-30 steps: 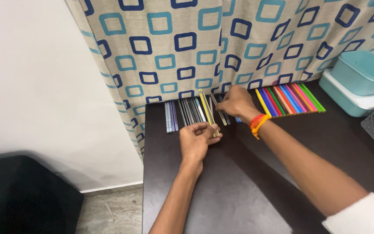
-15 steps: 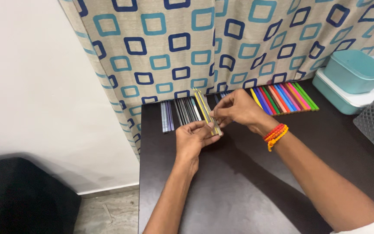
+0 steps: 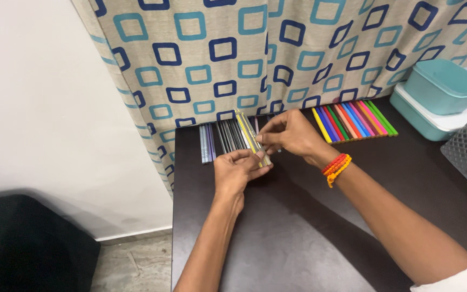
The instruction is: The person retrieves pens and highlighters from an open drawer and arranges them on the desk surface by color and type. The person places the items in neat rows along the desk edge.
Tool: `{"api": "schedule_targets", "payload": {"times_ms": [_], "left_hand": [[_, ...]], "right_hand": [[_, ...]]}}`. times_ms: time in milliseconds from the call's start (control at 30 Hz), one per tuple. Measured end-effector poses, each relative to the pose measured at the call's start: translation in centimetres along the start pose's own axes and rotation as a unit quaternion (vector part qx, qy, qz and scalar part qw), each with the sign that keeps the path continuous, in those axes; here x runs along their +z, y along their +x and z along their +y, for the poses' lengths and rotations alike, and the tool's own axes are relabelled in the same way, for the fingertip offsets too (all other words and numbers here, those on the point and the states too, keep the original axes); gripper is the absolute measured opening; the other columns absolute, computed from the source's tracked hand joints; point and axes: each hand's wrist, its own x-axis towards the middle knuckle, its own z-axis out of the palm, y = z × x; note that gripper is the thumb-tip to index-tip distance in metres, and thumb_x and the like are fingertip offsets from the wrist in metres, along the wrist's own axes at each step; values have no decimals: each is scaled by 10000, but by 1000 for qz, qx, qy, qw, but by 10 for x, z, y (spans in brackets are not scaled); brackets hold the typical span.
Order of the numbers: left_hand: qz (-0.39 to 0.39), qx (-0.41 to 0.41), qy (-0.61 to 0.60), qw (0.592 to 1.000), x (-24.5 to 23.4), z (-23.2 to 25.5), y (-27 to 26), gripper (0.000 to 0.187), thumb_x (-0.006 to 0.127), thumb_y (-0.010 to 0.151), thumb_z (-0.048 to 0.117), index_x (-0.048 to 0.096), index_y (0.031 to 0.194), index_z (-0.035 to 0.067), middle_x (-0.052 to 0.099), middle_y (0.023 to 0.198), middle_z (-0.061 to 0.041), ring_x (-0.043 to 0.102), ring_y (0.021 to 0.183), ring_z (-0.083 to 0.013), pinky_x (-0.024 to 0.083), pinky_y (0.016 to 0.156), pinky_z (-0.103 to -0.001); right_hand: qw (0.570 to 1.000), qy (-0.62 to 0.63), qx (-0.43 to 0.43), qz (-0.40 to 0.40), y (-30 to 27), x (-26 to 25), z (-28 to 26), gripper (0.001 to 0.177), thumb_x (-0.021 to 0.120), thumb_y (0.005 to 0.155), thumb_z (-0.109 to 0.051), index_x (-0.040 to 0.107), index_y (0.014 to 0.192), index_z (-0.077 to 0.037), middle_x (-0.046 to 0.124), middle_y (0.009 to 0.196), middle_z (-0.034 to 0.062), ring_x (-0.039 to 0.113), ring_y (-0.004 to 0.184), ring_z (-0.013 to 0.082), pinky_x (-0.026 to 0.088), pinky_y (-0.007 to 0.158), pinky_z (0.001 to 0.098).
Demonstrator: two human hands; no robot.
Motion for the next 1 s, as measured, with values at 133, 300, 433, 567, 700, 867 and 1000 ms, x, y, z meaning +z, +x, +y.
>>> {"api": "schedule_targets", "payload": {"times_ms": [133, 300, 433, 567, 700, 867, 1000], "left_hand": [[29, 21, 3, 999, -3, 4, 1, 213, 756, 859, 9, 687, 988, -146, 760, 854, -199, 768, 736, -242, 668, 689, -310], [82, 44, 22, 995, -5, 10, 2, 206, 739, 849, -15, 675, 988, -153, 766, 860, -216, 776, 710, -248, 672, 666, -305], [91, 58, 20, 994, -8, 10, 2, 215, 738, 859, -11, 668, 1001, -156, 764, 864, -211, 777, 716, -243, 662, 655, -297], [88, 70, 13, 994, -10, 5, 6, 220, 732, 866, -16, 666, 1007, -171, 762, 867, -208, 770, 713, -244, 655, 647, -301], [84, 76, 19, 993, -11, 2, 8, 217, 727, 872, -15, 674, 1008, -175, 764, 862, -211, 769, 714, -237, 666, 654, -301], [80, 72, 18, 994, -10, 2, 7, 201, 723, 869, -19, 674, 1007, -158, 764, 858, -200, 766, 715, -225, 671, 659, -304], [78, 72, 17, 994, -9, 3, 6, 196, 724, 872, -11, 680, 1008, -146, 764, 858, -188, 763, 717, -215, 673, 662, -302]], "right_hand": [[998, -40, 3, 52, 16, -2, 11, 123, 750, 842, -40, 773, 902, 64, 774, 786, 148, 737, 628, 177, 577, 583, 292], [909, -355, -123, 180, 44, -3, 39, 141, 791, 697, 0, 801, 830, 47, 753, 849, 247, 735, 809, 379, 575, 730, 439], [887, -430, -78, 151, 56, 9, 53, 124, 747, 736, 1, 770, 848, 51, 708, 899, 301, 711, 903, 445, 578, 828, 476], [859, -492, -39, 137, 65, 14, 58, 103, 764, 751, -28, 740, 799, 60, 707, 896, 299, 709, 919, 445, 585, 846, 481], [886, -431, -65, 156, 66, 21, 53, 212, 843, 740, -142, 749, 787, 42, 708, 855, 292, 704, 897, 451, 566, 833, 505], [884, -433, -15, 173, 63, 36, 39, 408, 912, 732, -296, 730, 829, 56, 706, 875, 287, 708, 884, 439, 571, 800, 499], [883, -433, -17, 181, 61, 38, 34, 331, 894, 720, -216, 734, 821, 56, 708, 866, 284, 715, 879, 430, 581, 799, 481]]}}
